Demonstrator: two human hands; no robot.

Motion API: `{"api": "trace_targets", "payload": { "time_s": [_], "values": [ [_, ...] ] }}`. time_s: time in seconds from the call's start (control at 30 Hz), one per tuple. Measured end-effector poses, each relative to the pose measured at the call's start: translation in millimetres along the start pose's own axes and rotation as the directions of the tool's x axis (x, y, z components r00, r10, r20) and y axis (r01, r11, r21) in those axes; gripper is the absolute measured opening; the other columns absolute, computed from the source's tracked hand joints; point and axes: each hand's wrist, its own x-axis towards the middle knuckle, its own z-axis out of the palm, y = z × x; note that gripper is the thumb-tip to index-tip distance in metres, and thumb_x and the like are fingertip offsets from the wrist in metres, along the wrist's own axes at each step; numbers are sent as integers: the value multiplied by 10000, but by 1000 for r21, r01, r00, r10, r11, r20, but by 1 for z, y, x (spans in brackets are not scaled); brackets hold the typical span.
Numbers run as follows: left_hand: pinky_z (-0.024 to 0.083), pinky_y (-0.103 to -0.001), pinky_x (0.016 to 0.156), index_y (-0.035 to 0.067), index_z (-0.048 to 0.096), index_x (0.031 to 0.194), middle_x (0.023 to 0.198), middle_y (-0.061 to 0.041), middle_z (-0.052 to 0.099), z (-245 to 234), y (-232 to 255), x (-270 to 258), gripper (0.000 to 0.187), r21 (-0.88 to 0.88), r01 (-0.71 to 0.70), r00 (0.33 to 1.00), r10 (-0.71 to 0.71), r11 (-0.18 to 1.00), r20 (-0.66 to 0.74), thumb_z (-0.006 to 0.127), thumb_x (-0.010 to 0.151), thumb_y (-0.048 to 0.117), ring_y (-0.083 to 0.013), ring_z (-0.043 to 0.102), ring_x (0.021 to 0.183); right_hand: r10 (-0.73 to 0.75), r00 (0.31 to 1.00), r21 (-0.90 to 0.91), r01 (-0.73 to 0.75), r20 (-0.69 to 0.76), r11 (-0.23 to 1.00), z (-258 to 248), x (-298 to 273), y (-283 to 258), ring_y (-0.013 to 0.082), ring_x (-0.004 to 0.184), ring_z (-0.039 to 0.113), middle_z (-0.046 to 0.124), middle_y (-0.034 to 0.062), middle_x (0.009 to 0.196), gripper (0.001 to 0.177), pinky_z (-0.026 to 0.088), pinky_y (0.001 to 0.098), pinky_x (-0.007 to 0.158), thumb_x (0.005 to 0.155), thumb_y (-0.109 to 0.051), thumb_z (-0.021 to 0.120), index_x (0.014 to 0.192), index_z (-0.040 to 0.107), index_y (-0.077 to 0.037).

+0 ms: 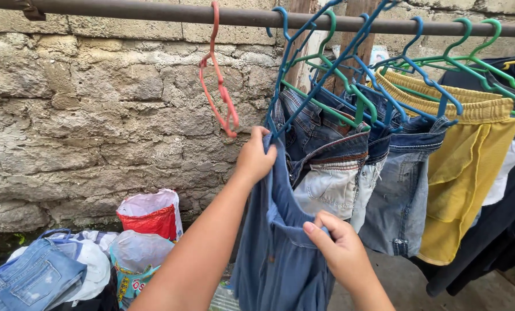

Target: Taking clothes off hangers from a laundry line and organizing them into piles.

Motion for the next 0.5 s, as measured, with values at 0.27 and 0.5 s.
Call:
{"api": "trace_targets", "payload": {
  "time_s": [0.27, 0.5],
  "values": [
    [588, -411, 831, 88, 509, 1196, 1079, -160, 768, -2, -42, 5, 274, -909, 295, 955, -132, 295, 267, 447, 929, 91, -285, 718, 948, 297, 938, 511, -169, -178, 842, -39, -20, 34, 36, 663, 431, 522, -62, 707, 290, 345, 247, 597, 989, -156, 631, 720, 555, -79],
    [536, -370, 603, 56, 642, 903, 726, -86, 632, 1, -48, 23, 298, -787, 611, 769, -305, 92, 561, 442, 902, 278, -229, 589, 614, 508, 843, 588, -323, -178, 742, -12, -5, -19, 95, 666, 610, 718, 12, 758, 231, 469, 258, 656, 903, -171, 563, 791, 718, -42]
  ]
}}
